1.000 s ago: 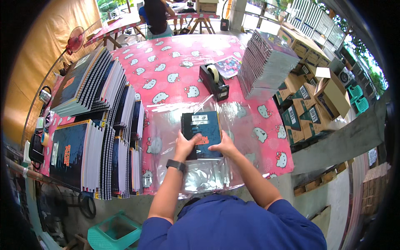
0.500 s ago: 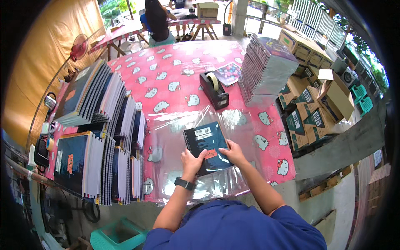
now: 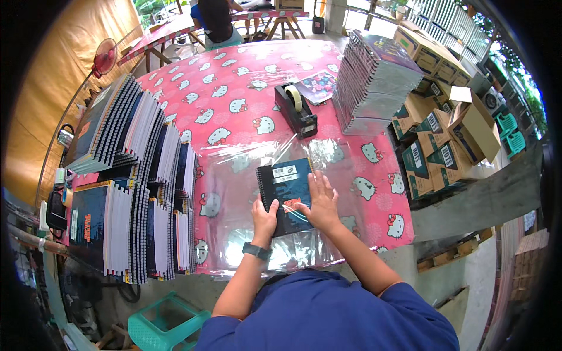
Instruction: The person places a notebook into a plastic bag, folds the plastic over, and secures it with tape, repeating this for multiple notebooks.
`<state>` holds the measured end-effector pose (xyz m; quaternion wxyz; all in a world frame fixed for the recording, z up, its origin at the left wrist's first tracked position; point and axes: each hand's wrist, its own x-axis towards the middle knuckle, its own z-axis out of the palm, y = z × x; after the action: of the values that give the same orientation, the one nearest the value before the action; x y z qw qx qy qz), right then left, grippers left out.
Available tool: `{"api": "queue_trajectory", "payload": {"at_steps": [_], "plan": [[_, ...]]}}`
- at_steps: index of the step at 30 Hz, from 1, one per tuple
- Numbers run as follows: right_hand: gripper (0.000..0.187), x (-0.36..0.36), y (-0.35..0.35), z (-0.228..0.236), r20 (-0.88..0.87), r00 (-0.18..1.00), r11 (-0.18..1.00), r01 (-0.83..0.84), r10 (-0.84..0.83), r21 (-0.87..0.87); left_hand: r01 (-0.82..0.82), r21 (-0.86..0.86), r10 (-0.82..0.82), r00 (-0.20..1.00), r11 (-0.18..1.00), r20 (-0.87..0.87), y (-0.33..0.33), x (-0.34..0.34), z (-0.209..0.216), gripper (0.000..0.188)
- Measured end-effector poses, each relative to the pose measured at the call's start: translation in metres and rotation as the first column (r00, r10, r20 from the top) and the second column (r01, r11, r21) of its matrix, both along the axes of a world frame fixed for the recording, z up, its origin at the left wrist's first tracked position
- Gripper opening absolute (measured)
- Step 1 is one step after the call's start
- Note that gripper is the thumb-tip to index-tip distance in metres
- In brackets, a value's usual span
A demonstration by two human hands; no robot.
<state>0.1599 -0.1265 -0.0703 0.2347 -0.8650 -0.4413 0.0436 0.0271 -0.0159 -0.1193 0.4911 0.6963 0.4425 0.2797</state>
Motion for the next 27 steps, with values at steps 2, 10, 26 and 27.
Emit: {"api": "queue_trajectory", "payload": {"at_steps": [2, 10, 26, 27], "plan": [[0.078, -0.003, 0.004, -0.004, 0.239, 0.965, 0.990, -0.087, 0.111, -0.108, -0.015, 0.002, 0.015, 1.000, 1.000, 0.027, -0.002, 0.000, 0.001, 0.061], [0.062, -0.010, 0.007, 0.000, 0.187, 0.950, 0.958, -0.214, 0.250, -0.192, 0.082, 0.441, 0.018, 0.976, 0.894, -0.218, 0.017, -0.033, -0.001, 0.060], [0.053, -0.006, 0.014, 0.002, 0.232, 0.929, 0.955, -0.262, 0.288, -0.139, -0.197, -0.312, 0.116, 0.959, 0.929, -0.259, 0.032, -0.132, 0.043, 0.041], [0.050, -0.003, 0.017, 0.001, 0.177, 0.899, 0.916, -0.393, 0.401, -0.077, -0.142, -0.433, 0.092, 0.987, 0.890, -0.134, 0.033, -0.140, 0.028, 0.041]]}}
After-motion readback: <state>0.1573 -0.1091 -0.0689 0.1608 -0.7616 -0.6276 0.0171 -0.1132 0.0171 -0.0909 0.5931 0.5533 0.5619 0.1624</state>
